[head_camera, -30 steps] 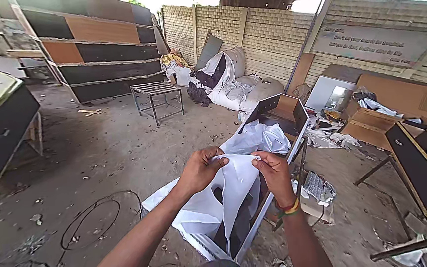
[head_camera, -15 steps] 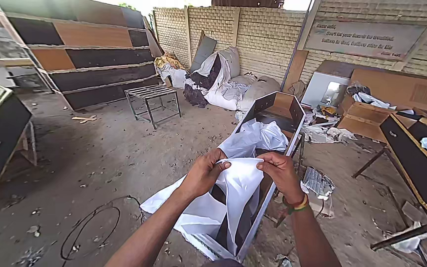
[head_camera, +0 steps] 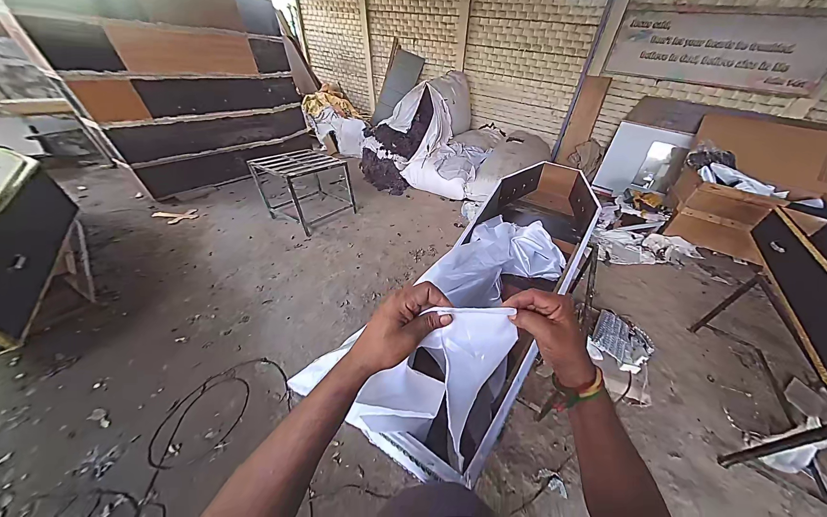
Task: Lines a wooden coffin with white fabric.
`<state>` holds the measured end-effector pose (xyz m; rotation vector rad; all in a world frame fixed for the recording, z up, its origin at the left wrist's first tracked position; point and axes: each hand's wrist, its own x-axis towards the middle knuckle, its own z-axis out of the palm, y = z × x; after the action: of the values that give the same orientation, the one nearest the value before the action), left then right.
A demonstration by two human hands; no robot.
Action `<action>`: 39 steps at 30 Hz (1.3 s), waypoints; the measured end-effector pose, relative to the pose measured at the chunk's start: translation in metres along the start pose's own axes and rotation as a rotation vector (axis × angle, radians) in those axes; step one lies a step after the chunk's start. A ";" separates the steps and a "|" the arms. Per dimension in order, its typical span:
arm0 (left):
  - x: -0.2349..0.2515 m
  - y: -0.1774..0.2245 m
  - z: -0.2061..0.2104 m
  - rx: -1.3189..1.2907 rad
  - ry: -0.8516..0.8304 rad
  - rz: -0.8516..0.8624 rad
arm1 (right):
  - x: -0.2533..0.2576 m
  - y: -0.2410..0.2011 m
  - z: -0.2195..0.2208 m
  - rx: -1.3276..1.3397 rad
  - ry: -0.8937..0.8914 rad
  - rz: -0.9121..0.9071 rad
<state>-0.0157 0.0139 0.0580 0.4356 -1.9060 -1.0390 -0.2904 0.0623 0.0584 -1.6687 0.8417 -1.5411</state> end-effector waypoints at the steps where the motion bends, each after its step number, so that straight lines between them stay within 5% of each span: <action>1: -0.001 -0.001 0.000 -0.055 -0.016 0.009 | -0.002 0.003 0.002 0.029 0.015 -0.010; 11: -0.018 -0.014 0.002 -0.350 -0.031 0.072 | -0.017 0.021 0.012 0.186 -0.012 -0.157; 29: -0.021 -0.032 0.010 -0.285 0.033 0.135 | -0.029 0.025 -0.006 0.072 -0.173 -0.260; 39: -0.013 -0.018 0.025 -0.065 0.091 -0.097 | -0.035 0.024 0.001 -0.106 0.084 -0.164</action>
<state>-0.0313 0.0241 0.0299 0.5342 -1.7801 -1.1218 -0.2921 0.0784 0.0192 -1.7979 0.8616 -1.7139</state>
